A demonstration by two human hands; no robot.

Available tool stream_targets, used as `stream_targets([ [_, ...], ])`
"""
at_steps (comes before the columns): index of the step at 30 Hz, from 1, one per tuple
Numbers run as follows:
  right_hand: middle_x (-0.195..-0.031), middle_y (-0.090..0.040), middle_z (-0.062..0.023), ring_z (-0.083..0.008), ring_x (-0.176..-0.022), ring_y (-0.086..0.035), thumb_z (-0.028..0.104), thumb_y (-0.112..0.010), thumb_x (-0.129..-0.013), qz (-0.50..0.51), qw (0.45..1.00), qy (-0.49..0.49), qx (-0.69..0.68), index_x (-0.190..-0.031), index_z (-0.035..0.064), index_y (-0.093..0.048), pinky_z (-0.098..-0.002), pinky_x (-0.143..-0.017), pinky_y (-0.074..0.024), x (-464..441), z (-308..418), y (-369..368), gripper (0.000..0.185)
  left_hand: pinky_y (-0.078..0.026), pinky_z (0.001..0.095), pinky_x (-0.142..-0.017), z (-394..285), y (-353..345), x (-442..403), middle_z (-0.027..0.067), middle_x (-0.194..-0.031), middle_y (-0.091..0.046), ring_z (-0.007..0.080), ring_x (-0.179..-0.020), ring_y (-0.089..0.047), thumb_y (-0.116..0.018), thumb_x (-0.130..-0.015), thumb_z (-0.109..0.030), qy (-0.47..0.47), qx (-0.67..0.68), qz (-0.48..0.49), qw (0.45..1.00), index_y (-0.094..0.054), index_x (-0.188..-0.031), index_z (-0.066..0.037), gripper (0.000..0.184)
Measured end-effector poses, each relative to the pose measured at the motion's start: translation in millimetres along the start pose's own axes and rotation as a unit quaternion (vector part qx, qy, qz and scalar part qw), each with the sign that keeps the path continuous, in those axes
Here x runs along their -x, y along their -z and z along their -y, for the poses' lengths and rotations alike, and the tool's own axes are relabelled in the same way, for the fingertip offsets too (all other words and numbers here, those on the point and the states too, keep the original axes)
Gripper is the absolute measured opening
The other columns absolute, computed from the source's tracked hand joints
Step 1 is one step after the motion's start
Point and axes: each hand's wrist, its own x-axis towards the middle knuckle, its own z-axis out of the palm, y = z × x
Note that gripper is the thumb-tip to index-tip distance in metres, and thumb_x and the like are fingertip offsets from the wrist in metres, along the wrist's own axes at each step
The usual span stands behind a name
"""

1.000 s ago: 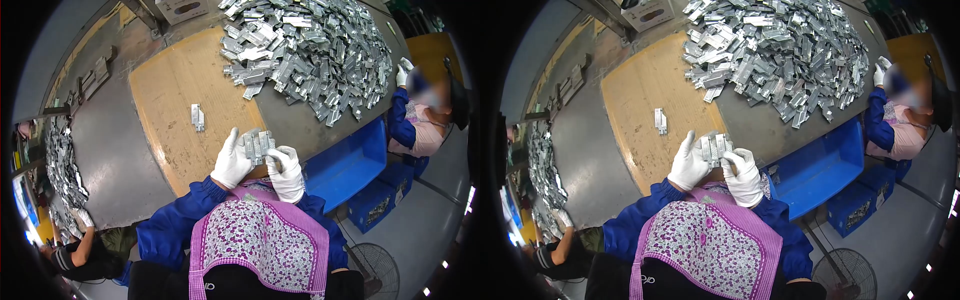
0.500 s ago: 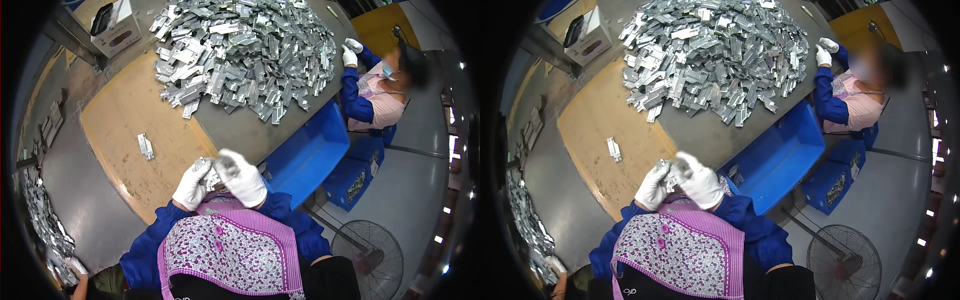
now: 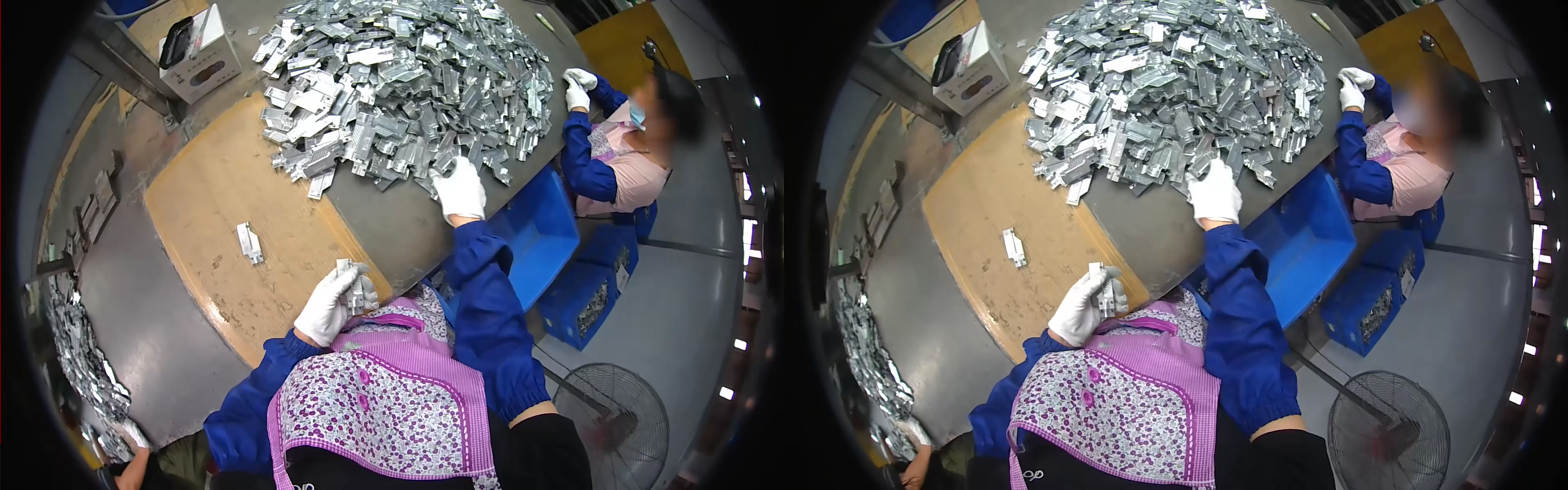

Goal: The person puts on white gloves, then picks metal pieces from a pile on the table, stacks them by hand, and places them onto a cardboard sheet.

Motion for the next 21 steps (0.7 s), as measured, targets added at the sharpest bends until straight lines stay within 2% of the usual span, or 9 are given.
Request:
stream_targets([
  [3, -0.085, -0.067, -0.0130, -0.0311, -0.085, -0.065, 0.031, -0.065, -0.080, -0.055, 0.985, 0.021, -0.161, -0.093, 0.0103, -0.064, -0.0391, -0.073, -0.0502, -5.8, -26.8, -9.5, 0.025, -0.053, 0.0376, -0.072, 0.4, 1.1, 2.4, 0.0099, -0.090, -0.060, 0.0223, -0.079, -0.062, -0.054, -0.093, -0.021, 0.002, 0.003, 0.009, 1.000, -0.050, -0.115, -0.001, 0.030],
  [4, -0.079, -0.067, -0.0109, -0.0252, -0.067, -0.065, 0.026, -0.062, -0.084, -0.061, 0.974, 0.039, -0.216, -0.096, 0.0076, -0.064, -0.0335, -0.060, -0.0495, -2.7, -26.7, -4.5, 0.021, -0.053, 0.0378, -0.073, -0.8, 1.1, 2.1, 0.0103, -0.092, -0.060, 0.0225, -0.081, -0.062, -0.054, -0.093, -0.021, -0.008, -0.001, 0.006, 1.000, -0.050, -0.115, -0.001, 0.030],
  [6, -0.068, -0.063, -0.0057, -0.0138, -0.048, -0.054, 0.023, -0.060, -0.089, 0.030, 0.911, -0.033, -0.411, -0.097, 0.0041, -0.063, -0.0252, -0.044, -0.0407, 19.7, -15.6, 21.3, 0.021, -0.053, 0.0382, -0.075, -1.5, 0.1, 0.9, 0.0110, -0.095, -0.059, 0.0228, -0.084, -0.061, -0.054, -0.093, -0.020, -0.029, -0.003, -0.008, 1.000, -0.049, -0.114, -0.001, 0.030],
  [8, -0.065, -0.056, -0.0009, -0.0052, -0.042, -0.043, 0.022, -0.058, -0.091, 0.234, 0.811, -0.060, -0.533, -0.098, 0.0008, -0.062, -0.0204, -0.038, -0.0309, 47.7, -7.4, 49.2, 0.022, -0.052, 0.0396, -0.080, -7.8, 0.6, -1.8, 0.0135, -0.104, -0.057, 0.0233, -0.093, -0.059, -0.054, -0.093, -0.020, -0.049, 0.010, 0.006, 0.999, -0.048, -0.115, -0.001, 0.030],
  [10, -0.065, -0.055, -0.0010, -0.0050, -0.043, -0.043, 0.023, -0.058, -0.092, 0.416, 0.743, -0.080, -0.519, -0.092, 0.0010, -0.059, -0.0205, -0.039, -0.0331, 73.7, 9.1, 66.2, 0.022, -0.050, 0.0403, -0.083, -12.2, -1.2, -7.1, 0.0147, -0.109, -0.056, 0.0231, -0.096, -0.058, -0.053, -0.094, -0.021, -0.062, 0.043, 0.031, 0.997, -0.048, -0.116, -0.001, 0.031],
  [12, -0.066, -0.055, -0.0012, -0.0048, -0.043, -0.043, 0.024, -0.056, -0.093, 0.490, 0.713, -0.099, -0.492, -0.091, 0.0014, -0.058, -0.0200, -0.039, -0.0333, 92.5, 22.3, 63.4, 0.023, -0.048, 0.0408, -0.089, -17.1, -0.5, -11.2, 0.0156, -0.115, -0.054, 0.0235, -0.102, -0.056, -0.051, -0.095, -0.021, -0.029, 0.071, 0.080, 0.994, -0.048, -0.118, 0.000, 0.031],
  [16, -0.064, -0.052, 0.0001, -0.0046, -0.044, -0.039, 0.028, -0.052, -0.095, 0.537, 0.708, -0.076, -0.453, -0.094, 0.0010, -0.056, -0.0207, -0.039, -0.0310, 109.7, 30.4, 49.2, 0.028, -0.043, 0.0408, -0.097, -12.5, -3.5, -11.8, 0.0158, -0.123, -0.052, 0.0243, -0.111, -0.053, -0.048, -0.096, -0.019, -0.022, 0.107, 0.092, 0.990, -0.047, -0.121, 0.000, 0.032],
  [17, -0.064, -0.051, 0.0007, -0.0044, -0.044, -0.039, 0.030, -0.051, -0.096, 0.536, 0.708, -0.064, -0.455, -0.092, 0.0013, -0.055, -0.0205, -0.040, -0.0315, 111.1, 29.8, 47.5, 0.029, -0.046, 0.0349, -0.092, -12.6, -7.2, -8.1, 0.0114, -0.115, -0.057, 0.0194, -0.103, -0.058, -0.048, -0.096, -0.020, -0.015, 0.109, 0.092, 0.990, -0.050, -0.119, -0.001, 0.030],
  [21, -0.064, -0.050, 0.0015, -0.0036, -0.045, -0.038, 0.030, -0.049, -0.096, 0.568, 0.719, -0.041, -0.400, -0.091, 0.0030, -0.055, -0.0200, -0.037, -0.0305, 113.0, 32.6, 49.6, 0.028, -0.042, 0.0396, -0.098, -14.3, -6.0, -5.5, 0.0141, -0.121, -0.053, 0.0235, -0.112, -0.053, -0.049, -0.096, -0.018, 0.019, 0.104, 0.111, 0.988, -0.047, -0.121, 0.000, 0.031],
])
